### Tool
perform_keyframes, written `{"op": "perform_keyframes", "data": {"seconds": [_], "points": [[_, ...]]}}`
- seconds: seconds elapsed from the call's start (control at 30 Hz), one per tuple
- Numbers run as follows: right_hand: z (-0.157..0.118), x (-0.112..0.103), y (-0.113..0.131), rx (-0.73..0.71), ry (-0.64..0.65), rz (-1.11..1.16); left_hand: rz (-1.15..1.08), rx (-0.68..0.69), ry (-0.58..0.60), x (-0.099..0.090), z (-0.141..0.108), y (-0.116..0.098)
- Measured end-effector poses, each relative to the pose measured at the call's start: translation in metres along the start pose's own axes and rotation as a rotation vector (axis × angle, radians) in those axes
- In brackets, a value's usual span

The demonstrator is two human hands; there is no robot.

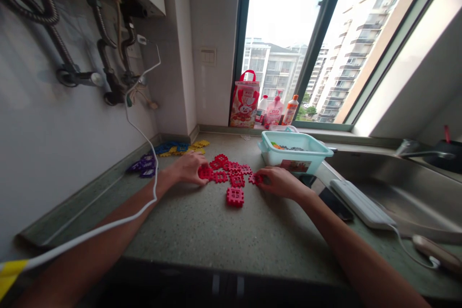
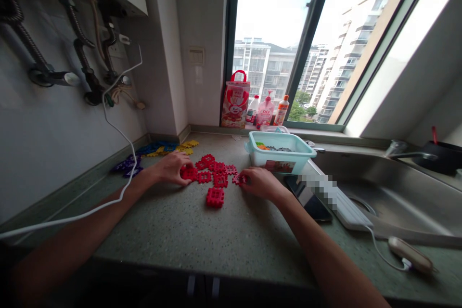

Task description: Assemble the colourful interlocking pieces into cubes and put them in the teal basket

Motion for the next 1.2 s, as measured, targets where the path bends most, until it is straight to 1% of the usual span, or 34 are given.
{"op": "perform_keyframes", "data": {"seconds": [0.1, 0.17, 0.3, 0.33, 0.4, 0.47, 0.63, 0.77, 1.1, 1.2], "points": [[0.0, -0.002, 0.002, 0.002, -0.012, -0.004, -0.059, 0.025, -0.069, -0.013, 0.004, -0.015], [0.0, -0.002, 0.003, 0.004, -0.016, -0.008, -0.149, 0.041, -0.095, -0.022, 0.009, -0.034], [0.0, -0.002, 0.004, 0.008, -0.006, -0.018, -0.285, 0.109, -0.09, -0.032, 0.02, -0.082], [0.0, -0.002, 0.004, 0.008, -0.003, -0.022, -0.297, 0.12, -0.087, -0.033, 0.021, -0.091], [0.0, -0.002, 0.005, 0.008, 0.001, -0.031, -0.305, 0.128, -0.084, -0.034, 0.024, -0.101], [0.0, -0.002, 0.005, 0.012, 0.007, -0.038, -0.3, 0.13, -0.083, -0.033, 0.024, -0.103], [-0.001, -0.003, 0.008, 0.02, 0.009, -0.042, -0.276, 0.139, -0.064, -0.025, 0.023, -0.099], [-0.001, -0.003, 0.007, 0.013, 0.01, -0.045, -0.283, 0.142, -0.036, -0.022, 0.023, -0.099], [-0.001, -0.002, 0.006, -0.01, 0.003, -0.041, -0.287, 0.152, -0.017, -0.029, 0.024, -0.104], [-0.001, -0.003, 0.006, 0.002, 0.009, -0.043, -0.317, 0.14, -0.049, -0.034, 0.025, -0.104]]}}
Point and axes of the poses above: each hand's wrist, its own z-axis towards the middle knuckle, its own x-axis out of the palm, y = z × x, the point moved 8 cm from there along z, towards the middle knuckle, and after that the axes turned 14 degrees about z, right-handed, at the moved point
